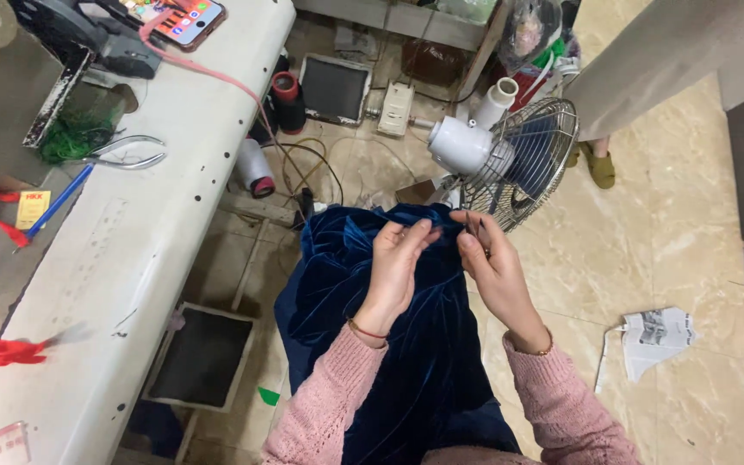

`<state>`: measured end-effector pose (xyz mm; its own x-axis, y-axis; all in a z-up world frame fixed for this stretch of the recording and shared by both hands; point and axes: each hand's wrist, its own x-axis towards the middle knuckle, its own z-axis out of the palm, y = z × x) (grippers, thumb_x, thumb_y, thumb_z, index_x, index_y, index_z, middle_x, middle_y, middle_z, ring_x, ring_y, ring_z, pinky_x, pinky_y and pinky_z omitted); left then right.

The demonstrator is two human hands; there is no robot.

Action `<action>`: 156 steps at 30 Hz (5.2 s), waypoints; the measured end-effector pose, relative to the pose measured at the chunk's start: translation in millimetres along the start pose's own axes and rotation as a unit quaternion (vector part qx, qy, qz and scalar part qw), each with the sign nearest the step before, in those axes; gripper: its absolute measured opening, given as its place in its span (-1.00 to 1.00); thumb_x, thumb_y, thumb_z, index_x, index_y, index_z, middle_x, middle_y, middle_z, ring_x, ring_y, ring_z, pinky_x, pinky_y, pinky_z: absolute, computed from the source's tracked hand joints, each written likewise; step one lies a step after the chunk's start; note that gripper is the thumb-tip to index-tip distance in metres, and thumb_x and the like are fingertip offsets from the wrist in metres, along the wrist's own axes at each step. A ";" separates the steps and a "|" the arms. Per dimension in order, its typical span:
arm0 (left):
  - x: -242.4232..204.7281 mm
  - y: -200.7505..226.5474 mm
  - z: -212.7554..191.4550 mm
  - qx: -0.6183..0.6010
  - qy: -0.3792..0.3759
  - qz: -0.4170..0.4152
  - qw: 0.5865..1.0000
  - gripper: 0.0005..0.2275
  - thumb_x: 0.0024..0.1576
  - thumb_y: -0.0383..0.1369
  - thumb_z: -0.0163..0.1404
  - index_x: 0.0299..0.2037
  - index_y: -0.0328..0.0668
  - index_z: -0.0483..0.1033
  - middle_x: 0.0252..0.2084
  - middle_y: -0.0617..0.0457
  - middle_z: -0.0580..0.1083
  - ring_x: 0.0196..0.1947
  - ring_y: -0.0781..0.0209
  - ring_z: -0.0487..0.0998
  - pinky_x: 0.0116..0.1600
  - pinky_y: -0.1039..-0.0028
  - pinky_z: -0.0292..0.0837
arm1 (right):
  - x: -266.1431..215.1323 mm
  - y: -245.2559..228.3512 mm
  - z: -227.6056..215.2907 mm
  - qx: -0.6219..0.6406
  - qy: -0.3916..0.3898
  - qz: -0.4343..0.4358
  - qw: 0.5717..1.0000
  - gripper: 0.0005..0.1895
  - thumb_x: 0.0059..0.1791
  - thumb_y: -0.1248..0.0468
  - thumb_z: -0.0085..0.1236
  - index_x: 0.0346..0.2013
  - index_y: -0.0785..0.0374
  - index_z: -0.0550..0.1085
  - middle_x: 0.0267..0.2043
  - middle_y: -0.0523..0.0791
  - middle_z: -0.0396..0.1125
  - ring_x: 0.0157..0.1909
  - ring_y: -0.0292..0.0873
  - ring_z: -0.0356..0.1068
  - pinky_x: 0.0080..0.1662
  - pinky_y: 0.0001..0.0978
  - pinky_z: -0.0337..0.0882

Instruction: Trimming excess threads from a blue velvet garment using thread snips

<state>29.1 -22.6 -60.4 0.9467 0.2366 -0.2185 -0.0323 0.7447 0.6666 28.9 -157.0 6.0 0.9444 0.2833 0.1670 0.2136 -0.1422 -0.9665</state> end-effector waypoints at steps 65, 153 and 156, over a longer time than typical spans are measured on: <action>-7.6 23.2 8.7 0.105 -0.051 -0.079 0.990 -0.87 0.19 -0.44 0.13 -0.25 -0.37 0.47 -0.41 0.00 0.40 -0.36 0.21 0.53 -0.17 0.52 0.51 | -9.6 -18.7 -13.3 -0.091 0.012 0.094 0.991 -0.63 0.16 0.20 -0.23 0.27 0.15 0.25 -0.22 0.03 0.37 -0.16 -0.04 0.37 -0.06 -0.08 0.47; -7.3 16.1 9.3 0.094 -0.045 -0.068 0.992 -0.78 0.20 -0.33 0.15 -0.38 -0.31 0.45 -0.38 -0.05 0.47 -0.31 0.19 0.61 -0.09 0.51 0.59 | 8.3 27.8 -1.8 -0.286 0.105 -0.202 0.931 -0.91 -0.05 0.29 0.34 -0.30 0.12 0.56 -0.23 -0.17 0.41 -0.23 -0.04 0.51 -0.15 -0.22 0.50; -8.2 16.1 12.5 0.080 -0.031 -0.073 0.994 -0.76 0.23 -0.31 0.11 -0.38 -0.30 0.43 -0.40 -0.02 0.44 -0.33 0.18 0.59 -0.10 0.51 0.59 | 9.2 25.3 2.1 -0.291 0.105 -0.228 0.923 -0.93 0.01 0.31 0.25 -0.27 0.19 0.50 -0.21 -0.11 0.41 -0.20 0.02 0.51 -0.16 -0.20 0.49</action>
<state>24.8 -20.3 -39.0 0.9555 0.0919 -0.2803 0.1531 0.6578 0.7375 42.4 -156.0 -17.3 0.7379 0.2585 0.6234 0.6414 -0.5562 -0.5285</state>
